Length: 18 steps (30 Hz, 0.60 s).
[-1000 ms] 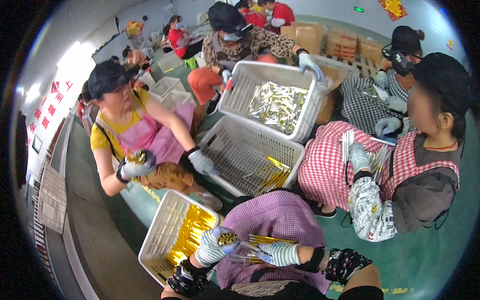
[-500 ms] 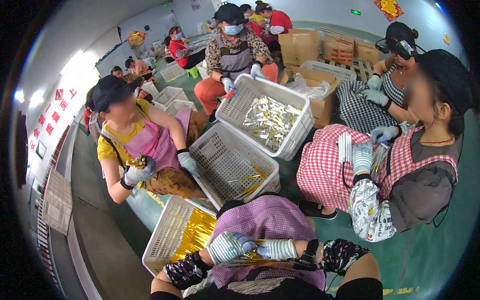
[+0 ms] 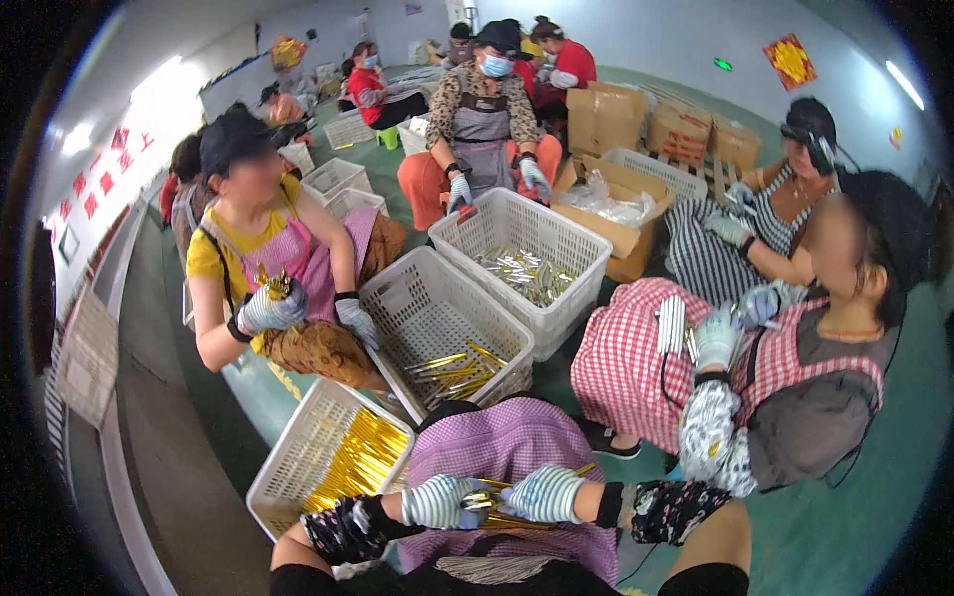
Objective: Bundling and inspecting gold-colored pens in an industrial setting.
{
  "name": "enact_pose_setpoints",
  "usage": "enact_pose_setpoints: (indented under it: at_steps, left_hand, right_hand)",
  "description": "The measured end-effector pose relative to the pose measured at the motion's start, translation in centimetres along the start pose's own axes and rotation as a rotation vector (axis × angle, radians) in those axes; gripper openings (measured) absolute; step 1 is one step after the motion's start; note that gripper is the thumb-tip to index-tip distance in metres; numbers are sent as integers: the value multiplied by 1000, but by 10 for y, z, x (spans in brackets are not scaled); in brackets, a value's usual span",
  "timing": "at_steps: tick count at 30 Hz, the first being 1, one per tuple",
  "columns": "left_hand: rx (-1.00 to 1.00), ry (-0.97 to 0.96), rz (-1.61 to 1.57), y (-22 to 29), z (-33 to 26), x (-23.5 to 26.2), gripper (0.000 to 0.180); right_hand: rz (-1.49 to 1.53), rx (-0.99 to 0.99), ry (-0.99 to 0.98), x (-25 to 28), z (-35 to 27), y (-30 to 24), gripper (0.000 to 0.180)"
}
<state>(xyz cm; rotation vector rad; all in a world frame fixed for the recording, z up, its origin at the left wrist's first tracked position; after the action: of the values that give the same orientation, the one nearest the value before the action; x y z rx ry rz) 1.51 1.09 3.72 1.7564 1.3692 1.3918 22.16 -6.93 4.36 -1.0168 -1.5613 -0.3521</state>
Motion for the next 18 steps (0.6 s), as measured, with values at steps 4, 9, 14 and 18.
enact_pose_setpoints:
  at_steps: [4,9,14,18]
  left_hand:
    - [94,-152,-773,-35,-4,-8,33]
    - [193,-210,-857,-24,-23,1,31]
    - [-74,71,396,41,-39,34,35]
    - [-278,308,554,4,-34,11,37]
  right_hand:
    - [-149,122,125,15,0,-4,27]
    - [-106,137,93,30,10,-6,26]
    - [87,-73,-43,0,16,7,34]
    - [226,16,-75,13,18,5,27]
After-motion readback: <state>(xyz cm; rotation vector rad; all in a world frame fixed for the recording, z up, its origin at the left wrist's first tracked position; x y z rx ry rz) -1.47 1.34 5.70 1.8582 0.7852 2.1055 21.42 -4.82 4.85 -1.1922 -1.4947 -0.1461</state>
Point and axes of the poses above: each hand's wrist, its own z-axis towards the middle knuckle, its own x-axis out of the back of the hand, y = z × x, the point moved 1 cm from there along z, towards the middle knuckle, and after that the axes turned 7 degrees about -z, right-handed, at the moved point
